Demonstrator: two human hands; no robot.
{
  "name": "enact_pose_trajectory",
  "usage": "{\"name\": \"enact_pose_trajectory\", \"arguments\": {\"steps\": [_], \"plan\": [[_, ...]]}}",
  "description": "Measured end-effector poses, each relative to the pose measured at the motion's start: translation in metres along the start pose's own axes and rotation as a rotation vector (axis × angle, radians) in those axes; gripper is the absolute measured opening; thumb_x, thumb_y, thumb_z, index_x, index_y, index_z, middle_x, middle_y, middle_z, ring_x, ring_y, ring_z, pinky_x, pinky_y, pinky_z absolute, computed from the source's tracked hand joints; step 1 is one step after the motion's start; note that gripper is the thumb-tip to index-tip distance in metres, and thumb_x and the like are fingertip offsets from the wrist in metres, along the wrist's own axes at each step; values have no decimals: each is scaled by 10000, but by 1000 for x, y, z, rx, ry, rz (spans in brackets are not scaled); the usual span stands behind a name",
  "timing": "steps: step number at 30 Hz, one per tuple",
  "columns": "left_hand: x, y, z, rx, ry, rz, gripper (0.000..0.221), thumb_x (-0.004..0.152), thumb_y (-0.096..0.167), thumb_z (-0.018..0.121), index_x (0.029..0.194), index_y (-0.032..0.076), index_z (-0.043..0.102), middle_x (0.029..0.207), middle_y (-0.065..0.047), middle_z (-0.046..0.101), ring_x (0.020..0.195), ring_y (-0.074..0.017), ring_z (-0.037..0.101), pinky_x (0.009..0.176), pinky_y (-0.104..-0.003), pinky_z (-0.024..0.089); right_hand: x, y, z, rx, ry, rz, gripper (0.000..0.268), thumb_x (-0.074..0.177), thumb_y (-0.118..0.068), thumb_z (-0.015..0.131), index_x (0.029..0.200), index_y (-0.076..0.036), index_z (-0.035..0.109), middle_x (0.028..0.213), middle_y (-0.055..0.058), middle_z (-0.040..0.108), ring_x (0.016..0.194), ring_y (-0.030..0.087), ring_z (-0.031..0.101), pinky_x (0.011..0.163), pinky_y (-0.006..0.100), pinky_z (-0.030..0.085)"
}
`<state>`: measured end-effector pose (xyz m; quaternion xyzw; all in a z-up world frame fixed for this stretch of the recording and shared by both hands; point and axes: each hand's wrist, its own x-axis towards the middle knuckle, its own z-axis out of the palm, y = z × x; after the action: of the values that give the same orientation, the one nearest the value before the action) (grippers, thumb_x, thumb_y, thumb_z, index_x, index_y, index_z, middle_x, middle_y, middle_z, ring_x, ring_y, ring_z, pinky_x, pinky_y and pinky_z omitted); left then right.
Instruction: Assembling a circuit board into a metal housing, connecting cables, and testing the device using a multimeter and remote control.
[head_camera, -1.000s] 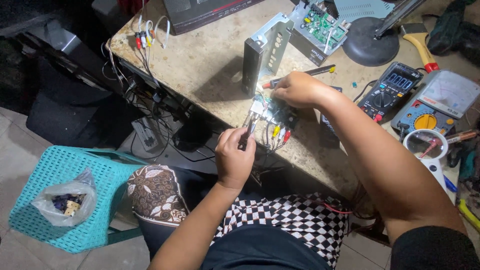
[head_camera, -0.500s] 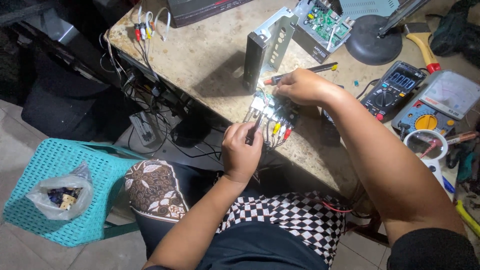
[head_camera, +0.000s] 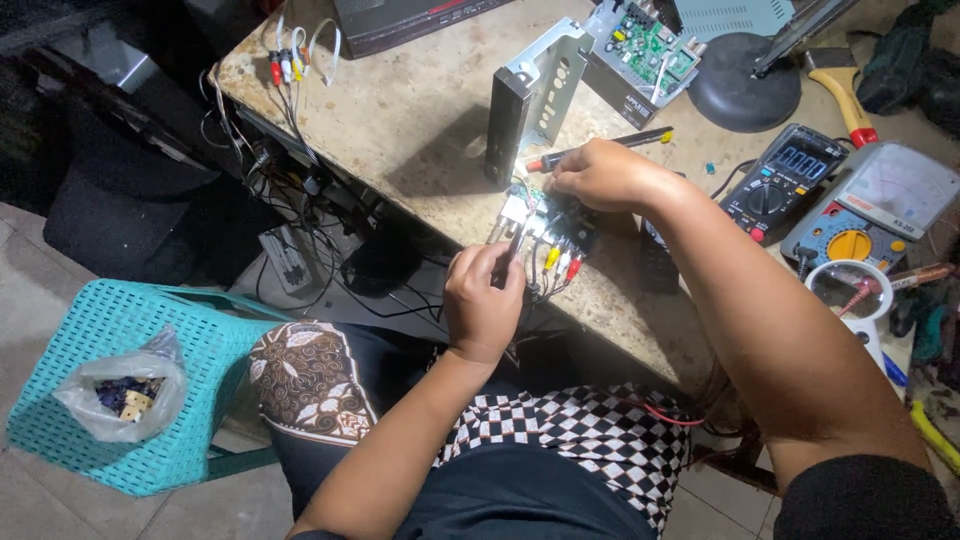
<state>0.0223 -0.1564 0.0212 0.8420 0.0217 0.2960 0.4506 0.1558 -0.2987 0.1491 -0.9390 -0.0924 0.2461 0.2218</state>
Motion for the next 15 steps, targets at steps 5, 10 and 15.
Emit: {"name": "enact_pose_trajectory", "arguments": {"steps": [5,10,15], "plan": [[-1,-2,4,19,31,51,170,819,104,789,982,95,742,859,-62,681,799,-291,694,663,-381,589,15,13,6,0,13,-5,283,965,-248,634,1111,-79,807,1126,223,750,1126,392,700,921,516,557],[-2,-6,8,41,59,74,178,817,106,801,986,102,746,862,-59,697,793,-283,700,692,-378,588,1,2,0,19,8,22,280,969,-234,629,1109,-72,810,1134,235,746,1132,401,698,920,524,557],[-4,-9,12,62,79,90,194,820,98,808,1005,95,748,873,-71,709,805,-281,708,738,-387,592,2,5,2,31,25,6,272,952,-210,630,1101,-75,813,1132,234,749,1134,399,698,938,519,547]]}}
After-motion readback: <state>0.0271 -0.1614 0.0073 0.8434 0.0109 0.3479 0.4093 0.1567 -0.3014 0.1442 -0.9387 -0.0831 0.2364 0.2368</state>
